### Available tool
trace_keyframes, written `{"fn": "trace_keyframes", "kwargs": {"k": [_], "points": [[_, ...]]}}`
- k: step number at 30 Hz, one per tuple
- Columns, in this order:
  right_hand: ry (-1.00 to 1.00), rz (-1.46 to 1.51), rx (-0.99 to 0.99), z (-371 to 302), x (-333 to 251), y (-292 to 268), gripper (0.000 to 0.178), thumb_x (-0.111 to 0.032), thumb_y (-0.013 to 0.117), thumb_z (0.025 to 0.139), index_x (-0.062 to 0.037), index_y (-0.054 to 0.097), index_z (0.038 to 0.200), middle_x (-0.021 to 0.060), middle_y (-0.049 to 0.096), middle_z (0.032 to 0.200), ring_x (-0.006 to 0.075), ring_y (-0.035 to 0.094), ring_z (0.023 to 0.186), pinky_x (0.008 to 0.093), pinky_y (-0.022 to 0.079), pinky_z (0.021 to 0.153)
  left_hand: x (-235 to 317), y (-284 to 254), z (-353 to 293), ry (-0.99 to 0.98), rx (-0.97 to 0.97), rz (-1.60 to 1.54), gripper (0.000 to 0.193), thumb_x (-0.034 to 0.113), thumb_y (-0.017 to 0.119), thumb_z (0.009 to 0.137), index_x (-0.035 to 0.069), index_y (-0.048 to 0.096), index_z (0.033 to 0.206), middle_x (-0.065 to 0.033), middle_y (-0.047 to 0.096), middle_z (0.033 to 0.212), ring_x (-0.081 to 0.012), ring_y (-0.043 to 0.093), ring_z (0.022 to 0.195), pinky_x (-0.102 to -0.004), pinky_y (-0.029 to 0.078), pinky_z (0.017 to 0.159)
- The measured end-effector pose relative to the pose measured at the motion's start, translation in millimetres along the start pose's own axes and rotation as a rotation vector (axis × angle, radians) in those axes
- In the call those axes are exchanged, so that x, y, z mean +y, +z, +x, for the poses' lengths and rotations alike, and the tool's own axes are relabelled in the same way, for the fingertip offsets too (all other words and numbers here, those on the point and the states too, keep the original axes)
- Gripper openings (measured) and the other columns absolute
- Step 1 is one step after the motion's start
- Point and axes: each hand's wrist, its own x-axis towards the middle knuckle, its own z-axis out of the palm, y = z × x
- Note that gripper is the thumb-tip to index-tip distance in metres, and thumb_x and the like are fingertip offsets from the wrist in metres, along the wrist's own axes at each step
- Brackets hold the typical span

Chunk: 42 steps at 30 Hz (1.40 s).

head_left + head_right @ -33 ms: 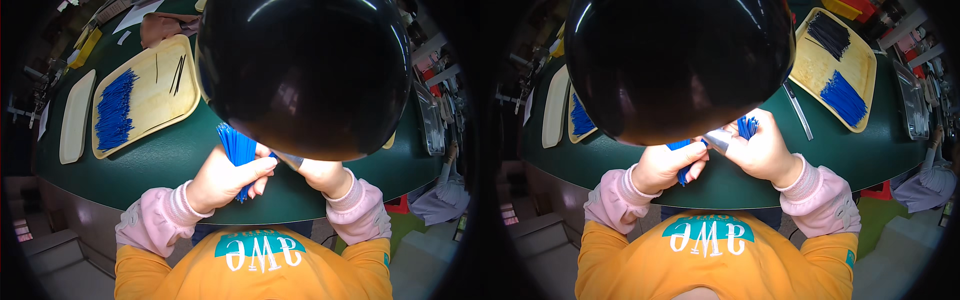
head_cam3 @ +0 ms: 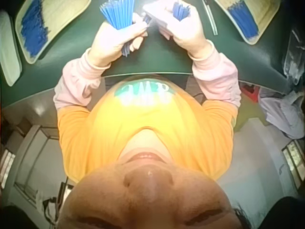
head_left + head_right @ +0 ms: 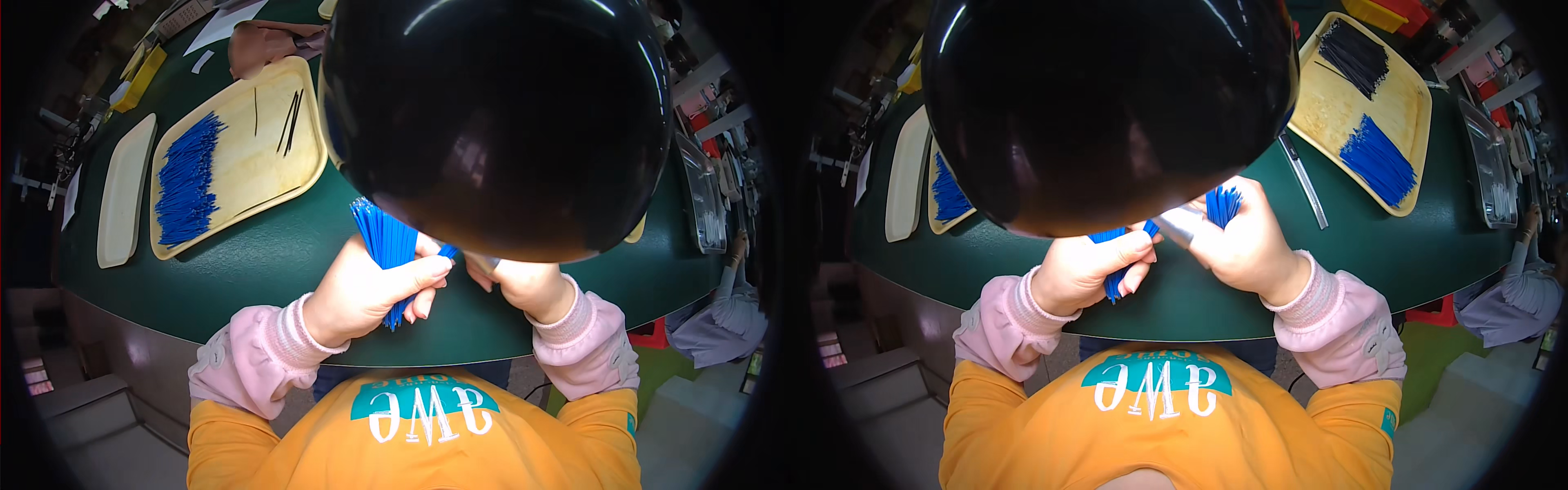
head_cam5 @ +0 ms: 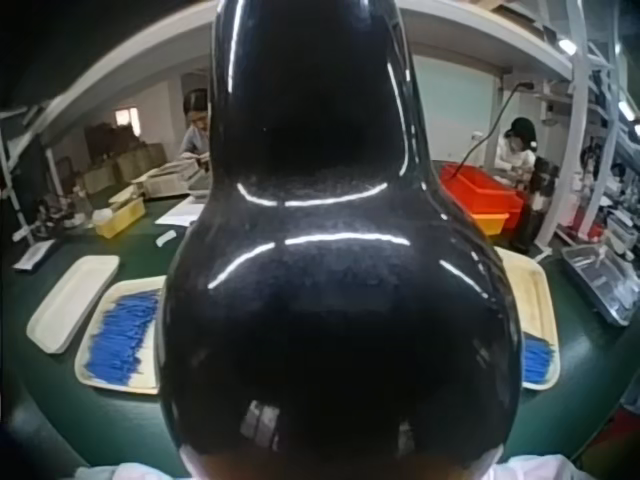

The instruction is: Assembling or inspecting small electronic components at a workbench in a factory environment.

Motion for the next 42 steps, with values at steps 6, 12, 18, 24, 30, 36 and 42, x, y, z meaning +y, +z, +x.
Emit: {"fn": "trace_keyframes", "kwargs": {"k": [6,12,18,24,30,36,42], "points": [[-0.070,0.249,0.229,2,6,-6,0.012,-0.010,0.042,0.081,-0.0005,0.048,0.076,0.0067,0.052,0.062,0.0081,0.045,0.048,0.0179,0.032,0.041,2,-1,-2,-0.067,0.031,-0.115,0.014,0.011,0.055,0.078,-0.002,0.054,0.074,-0.0063,0.053,0.058,-0.0103,0.051,0.045,-0.0183,0.041,0.042],[-0.121,0.289,-0.117,1,12,-18,0.028,-0.022,0.035,0.083,0.0026,0.049,0.082,0.0088,0.054,0.063,0.0063,0.039,0.042,0.0168,0.029,0.039,-1,-8,-2,-0.130,-0.118,-0.319,0.013,0.011,0.053,0.079,-0.002,0.053,0.081,-0.0075,0.054,0.064,-0.0123,0.051,0.046,-0.0199,0.039,0.041],[0.070,0.047,-0.034,7,-12,4,0.022,-0.011,0.061,0.072,0.0036,0.056,0.088,0.0061,0.059,0.074,0.0084,0.055,0.064,0.0194,0.043,0.060,-2,-11,-2,-0.184,-0.147,-0.430,0.013,0.011,0.053,0.079,-0.002,0.052,0.083,-0.0076,0.054,0.065,-0.0126,0.051,0.046,-0.0205,0.040,0.042],[-0.014,0.056,0.004,6,-10,7,0.015,-0.003,0.061,0.071,0.0037,0.057,0.084,0.0057,0.059,0.071,0.0081,0.055,0.066,0.0194,0.043,0.059,-1,-1,0,-0.078,-0.086,-0.229,0.013,0.006,0.057,0.075,-0.003,0.051,0.083,-0.0100,0.055,0.067,-0.0142,0.057,0.053,-0.0213,0.047,0.049],[-0.229,-0.065,0.123,0,1,-7,0.025,-0.009,0.031,0.080,-0.0011,0.046,0.061,0.0081,0.051,0.055,0.0048,0.036,0.042,0.0168,0.027,0.041,5,0,-3,-0.090,-0.020,-0.180,0.011,0.004,0.057,0.074,-0.004,0.052,0.080,-0.0108,0.056,0.066,-0.0159,0.058,0.054,-0.0217,0.048,0.050],[-0.355,-0.356,0.206,1,-9,3,0.011,-0.006,0.042,0.078,0.0011,0.049,0.074,0.0056,0.053,0.062,0.0031,0.042,0.049,0.0167,0.033,0.045,5,2,-2,-0.047,0.008,-0.062,0.011,0.006,0.057,0.074,-0.004,0.053,0.077,-0.0107,0.056,0.066,-0.0157,0.059,0.054,-0.0210,0.047,0.050],[-0.254,-0.317,0.173,-2,-13,-2,0.008,0.003,0.047,0.072,0.0033,0.050,0.079,0.0025,0.051,0.062,0.0034,0.045,0.054,0.0173,0.036,0.048,3,0,-1,0.007,0.052,0.061,0.010,0.006,0.057,0.074,-0.004,0.054,0.075,-0.0094,0.057,0.062,-0.0132,0.057,0.053,-0.0196,0.046,0.048]]}}
